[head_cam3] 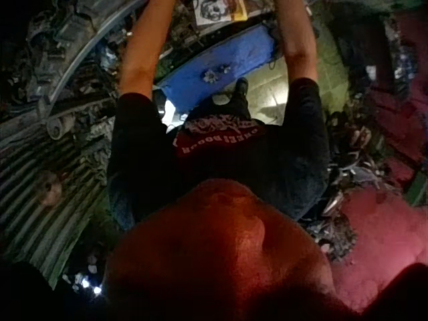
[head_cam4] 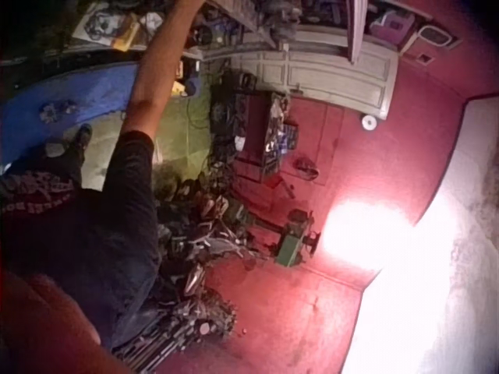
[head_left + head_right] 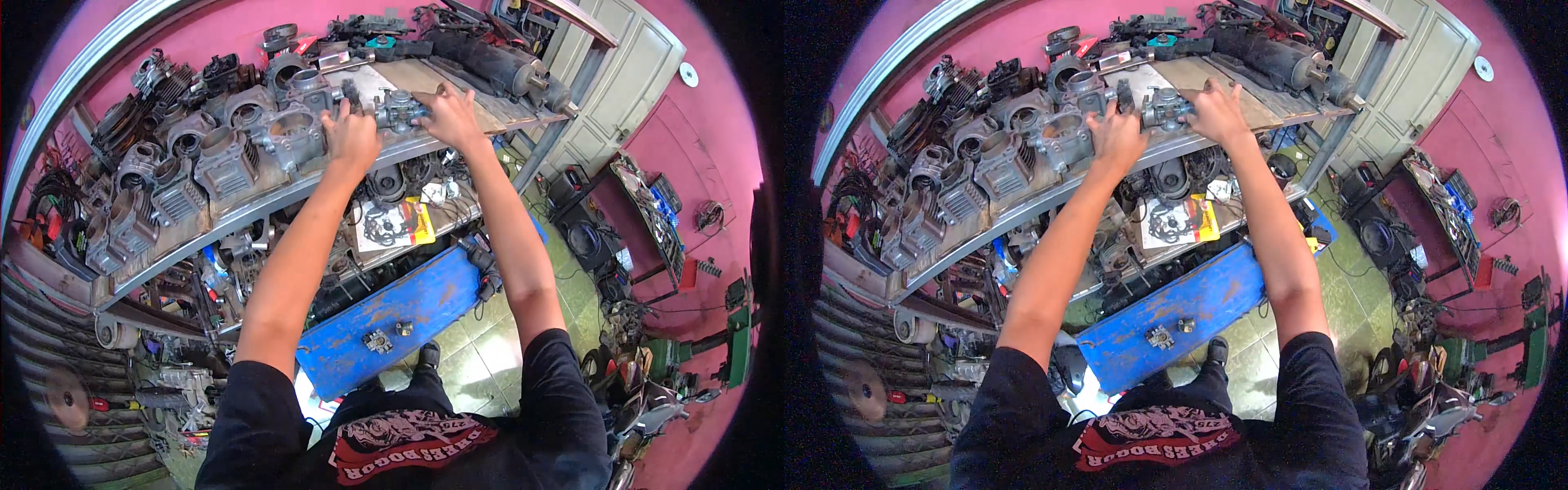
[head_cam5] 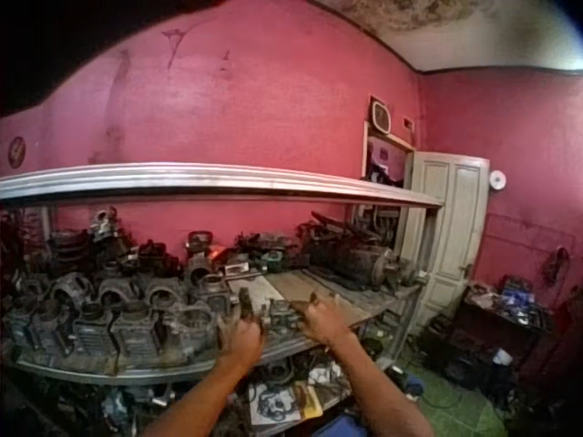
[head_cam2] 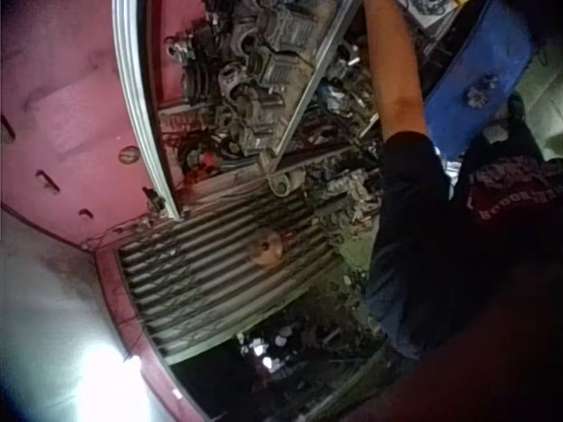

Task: The person picks up a metal engine part and uses a wire brush to scrub its surfaces. They repeatedly rotate the part to clean different sides and then place it back on the workbench among other similar parts.

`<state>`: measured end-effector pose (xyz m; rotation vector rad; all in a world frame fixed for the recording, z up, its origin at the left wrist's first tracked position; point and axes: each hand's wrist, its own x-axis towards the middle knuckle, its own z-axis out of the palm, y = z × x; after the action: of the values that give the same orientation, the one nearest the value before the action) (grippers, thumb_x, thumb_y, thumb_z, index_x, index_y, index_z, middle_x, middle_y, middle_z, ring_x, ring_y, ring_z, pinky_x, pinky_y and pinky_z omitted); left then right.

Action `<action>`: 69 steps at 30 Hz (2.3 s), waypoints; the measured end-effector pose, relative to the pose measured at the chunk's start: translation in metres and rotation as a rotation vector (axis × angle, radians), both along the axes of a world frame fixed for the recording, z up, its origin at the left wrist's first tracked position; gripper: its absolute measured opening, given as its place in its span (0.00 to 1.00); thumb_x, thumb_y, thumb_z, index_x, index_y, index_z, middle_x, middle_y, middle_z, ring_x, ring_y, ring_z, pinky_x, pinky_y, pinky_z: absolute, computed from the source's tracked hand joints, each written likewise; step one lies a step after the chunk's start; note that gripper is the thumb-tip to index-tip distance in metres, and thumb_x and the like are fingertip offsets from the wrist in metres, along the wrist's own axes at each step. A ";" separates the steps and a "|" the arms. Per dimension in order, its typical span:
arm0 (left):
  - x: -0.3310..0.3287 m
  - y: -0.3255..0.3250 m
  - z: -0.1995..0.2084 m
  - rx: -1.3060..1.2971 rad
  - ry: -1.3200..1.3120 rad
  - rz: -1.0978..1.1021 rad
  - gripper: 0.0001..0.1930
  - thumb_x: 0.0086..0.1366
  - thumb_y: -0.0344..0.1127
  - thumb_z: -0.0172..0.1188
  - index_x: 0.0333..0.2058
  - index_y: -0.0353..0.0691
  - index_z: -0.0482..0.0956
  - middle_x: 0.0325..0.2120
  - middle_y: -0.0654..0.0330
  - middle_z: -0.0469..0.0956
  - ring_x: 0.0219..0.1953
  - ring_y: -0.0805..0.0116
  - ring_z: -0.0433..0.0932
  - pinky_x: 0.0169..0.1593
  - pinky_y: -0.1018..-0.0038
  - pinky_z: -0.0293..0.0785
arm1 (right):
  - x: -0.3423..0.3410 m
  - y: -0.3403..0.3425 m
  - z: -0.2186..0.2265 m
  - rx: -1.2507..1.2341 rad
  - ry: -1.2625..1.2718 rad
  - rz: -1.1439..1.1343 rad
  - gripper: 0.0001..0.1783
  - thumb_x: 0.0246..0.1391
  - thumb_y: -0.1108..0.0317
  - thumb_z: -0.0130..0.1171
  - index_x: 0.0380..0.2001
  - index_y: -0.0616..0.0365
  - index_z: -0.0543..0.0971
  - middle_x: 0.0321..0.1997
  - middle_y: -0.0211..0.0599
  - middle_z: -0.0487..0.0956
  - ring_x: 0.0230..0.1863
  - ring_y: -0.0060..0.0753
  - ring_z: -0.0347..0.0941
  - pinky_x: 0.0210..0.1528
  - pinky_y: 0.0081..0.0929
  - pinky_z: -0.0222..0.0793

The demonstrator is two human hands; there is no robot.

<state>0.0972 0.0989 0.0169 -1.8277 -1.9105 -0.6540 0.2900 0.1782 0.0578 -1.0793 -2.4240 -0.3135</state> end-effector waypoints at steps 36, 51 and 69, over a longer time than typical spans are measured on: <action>0.007 -0.050 -0.014 0.333 -0.260 0.066 0.10 0.62 0.38 0.60 0.29 0.40 0.87 0.38 0.40 0.84 0.55 0.53 0.79 0.58 0.41 0.52 | -0.086 -0.069 -0.097 0.336 0.512 0.085 0.24 0.47 0.65 0.67 0.51 0.47 0.84 0.36 0.29 0.87 0.49 0.39 0.73 0.54 0.53 0.56; 0.022 -0.099 -0.043 0.330 -0.465 0.018 0.16 0.56 0.43 0.68 0.44 0.49 0.88 0.39 0.63 0.87 0.55 0.63 0.75 0.57 0.45 0.49 | -0.069 -0.107 -0.107 0.381 0.492 0.157 0.25 0.43 0.68 0.69 0.48 0.40 0.85 0.42 0.23 0.82 0.45 0.35 0.71 0.51 0.46 0.56; 0.035 -0.104 -0.070 0.411 -0.575 0.117 0.10 0.52 0.41 0.71 0.30 0.44 0.85 0.29 0.64 0.85 0.45 0.64 0.77 0.52 0.53 0.53 | -0.083 -0.107 -0.081 -0.367 0.625 -0.081 0.28 0.56 0.44 0.61 0.51 0.52 0.84 0.39 0.53 0.85 0.53 0.54 0.77 0.56 0.52 0.60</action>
<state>0.1320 -0.0055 -0.0532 -1.3456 -1.9899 -1.5278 0.2065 0.0708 -0.0235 -1.2042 -1.9074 0.4092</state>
